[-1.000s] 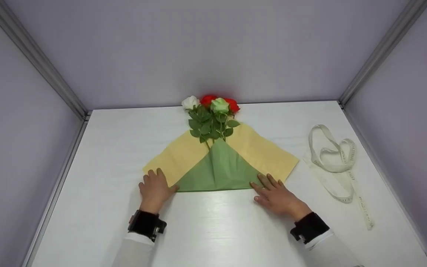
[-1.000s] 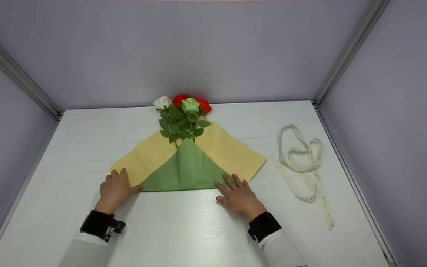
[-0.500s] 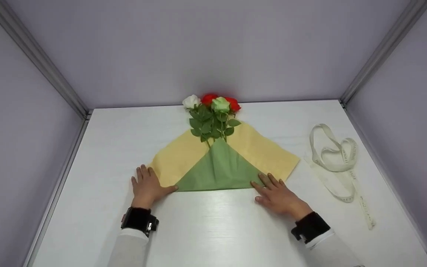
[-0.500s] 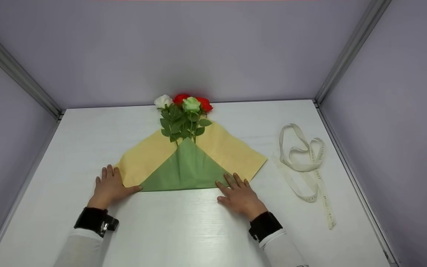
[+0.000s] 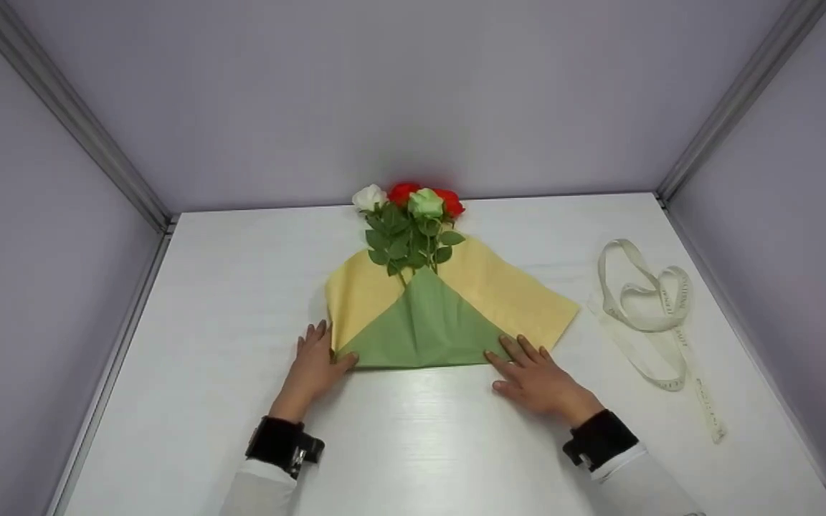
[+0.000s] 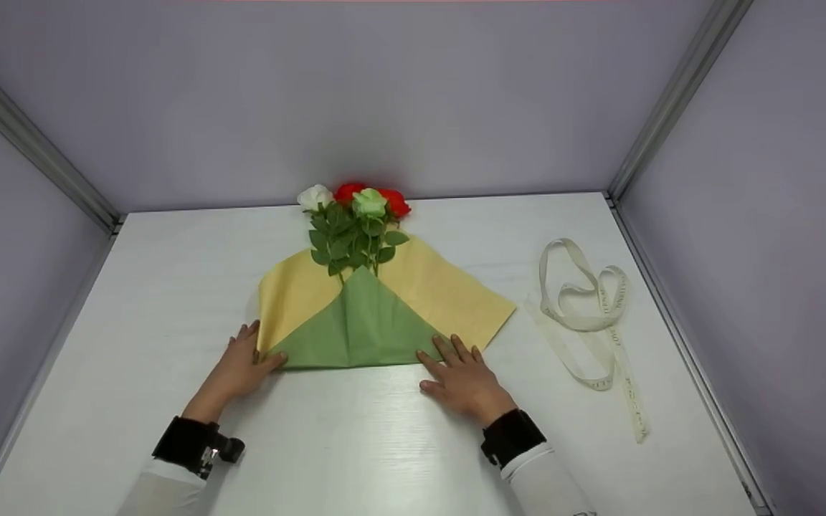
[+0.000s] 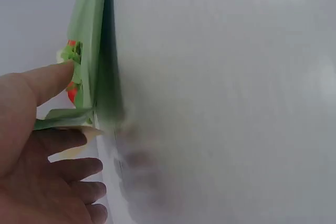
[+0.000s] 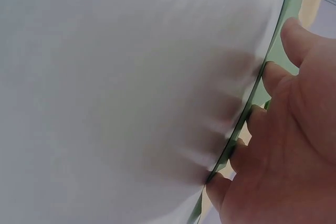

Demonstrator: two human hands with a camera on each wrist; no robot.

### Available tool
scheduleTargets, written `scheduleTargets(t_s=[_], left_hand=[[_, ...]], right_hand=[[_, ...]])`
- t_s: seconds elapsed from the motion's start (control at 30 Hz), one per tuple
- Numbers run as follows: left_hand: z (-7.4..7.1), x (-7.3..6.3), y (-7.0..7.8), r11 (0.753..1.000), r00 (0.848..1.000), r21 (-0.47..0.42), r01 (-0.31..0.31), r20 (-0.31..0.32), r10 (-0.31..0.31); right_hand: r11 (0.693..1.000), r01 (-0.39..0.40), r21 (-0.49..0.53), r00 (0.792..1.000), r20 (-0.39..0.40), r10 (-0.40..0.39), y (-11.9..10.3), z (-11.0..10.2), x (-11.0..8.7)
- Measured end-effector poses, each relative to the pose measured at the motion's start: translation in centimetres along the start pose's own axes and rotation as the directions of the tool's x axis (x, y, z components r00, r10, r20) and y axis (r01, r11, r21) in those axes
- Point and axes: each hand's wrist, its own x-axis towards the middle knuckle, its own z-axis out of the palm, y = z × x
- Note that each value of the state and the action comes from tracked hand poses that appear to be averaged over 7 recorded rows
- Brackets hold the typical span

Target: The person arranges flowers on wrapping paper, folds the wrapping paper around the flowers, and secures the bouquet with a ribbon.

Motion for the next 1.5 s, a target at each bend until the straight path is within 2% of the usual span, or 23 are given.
scheduleTargets(t_s=[0.2,0.37,0.5,0.57,0.67,0.73,0.87,0.93,1.07,1.27,1.5], left_hand=[[0.7,-0.2,2.6,0.983,0.998,-0.174,-0.062,-0.016,0.060],[1.1,0.2,4.7,0.934,0.986,-0.318,-0.164,-0.092,0.142],[1.8,0.8,6.3,0.889,0.962,-0.378,-0.256,-0.187,0.198],[2.4,1.1,7.0,0.876,0.955,-0.397,-0.274,-0.222,0.198],[3.3,1.5,7.8,0.863,0.952,-0.421,-0.278,-0.242,0.189],[3.9,1.7,8.2,0.872,0.953,-0.407,-0.272,-0.238,0.186],[4.6,2.1,8.6,0.916,0.958,-0.315,-0.248,-0.217,0.185],[4.9,2.3,8.7,0.937,0.962,-0.254,-0.238,-0.194,0.192],[5.4,2.5,8.9,0.961,0.969,-0.156,-0.230,-0.132,0.210],[6.4,2.9,9.1,0.973,0.974,-0.065,-0.220,-0.074,0.215],[7.8,3.1,9.2,0.980,0.982,-0.072,-0.184,-0.067,0.179]], right_hand=[[1.000,0.001,0.001,1.000,0.006,-0.001,-0.1,-0.1,0.0],[1.000,-0.006,0.003,1.000,0.005,0.006,-0.2,-0.3,-0.1],[1.000,-0.009,0.006,1.000,0.001,0.009,-0.2,-0.2,-0.1],[1.000,-0.008,0.007,1.000,-0.001,0.008,-0.2,-0.1,-0.1],[1.000,-0.007,0.013,1.000,-0.002,0.007,-0.1,0.0,0.0],[1.000,-0.009,0.015,1.000,-0.001,0.009,-0.1,0.0,0.0],[0.999,-0.015,0.030,1.000,0.002,0.015,0.0,0.0,0.0],[0.999,-0.019,0.033,1.000,0.008,0.019,0.0,0.0,0.0],[0.999,-0.016,0.039,1.000,0.008,0.016,0.0,0.0,0.0],[0.999,-0.016,0.034,1.000,0.009,0.015,0.0,-0.1,0.0],[0.999,-0.017,0.044,1.000,0.010,0.016,0.1,0.0,0.1]])
